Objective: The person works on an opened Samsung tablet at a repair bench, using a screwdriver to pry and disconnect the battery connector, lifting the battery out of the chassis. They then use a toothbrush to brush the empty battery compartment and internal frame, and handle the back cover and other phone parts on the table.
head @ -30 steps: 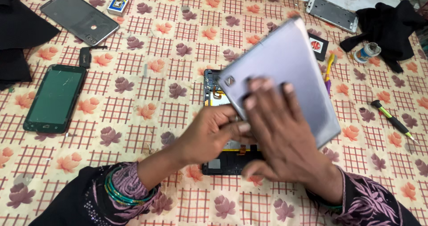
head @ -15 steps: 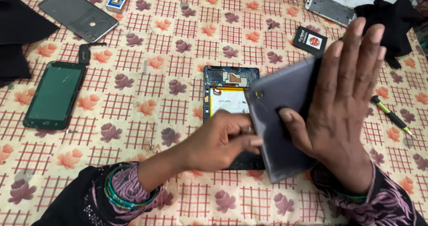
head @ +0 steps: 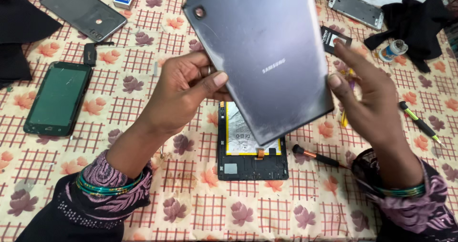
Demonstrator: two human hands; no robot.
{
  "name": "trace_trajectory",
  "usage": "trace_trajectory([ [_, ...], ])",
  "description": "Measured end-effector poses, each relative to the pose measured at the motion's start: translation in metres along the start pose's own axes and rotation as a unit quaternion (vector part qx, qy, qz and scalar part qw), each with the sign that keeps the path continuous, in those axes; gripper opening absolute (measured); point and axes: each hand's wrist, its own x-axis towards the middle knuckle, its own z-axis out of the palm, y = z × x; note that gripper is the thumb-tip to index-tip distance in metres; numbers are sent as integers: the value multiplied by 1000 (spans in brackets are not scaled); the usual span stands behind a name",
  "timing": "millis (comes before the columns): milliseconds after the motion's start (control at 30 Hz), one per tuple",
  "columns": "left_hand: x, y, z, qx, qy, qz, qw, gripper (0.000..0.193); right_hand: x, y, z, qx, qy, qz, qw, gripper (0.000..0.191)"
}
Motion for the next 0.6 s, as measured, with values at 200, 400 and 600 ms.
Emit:
trace_trajectory([
  [200, 2, -7, -1, 0, -56, -15, 998, 26, -6, 4, -12, 204, -98, 78, 971, 56],
  [400, 11, -14, -33, -102, 133, -45, 985, 28, -3, 16, -7, -26, -317, 131, 939, 34],
  [600, 13, -25, -66, -211, 204, -20, 956, 28, -9, -2, 9, -139, -467, 85, 869, 25],
])
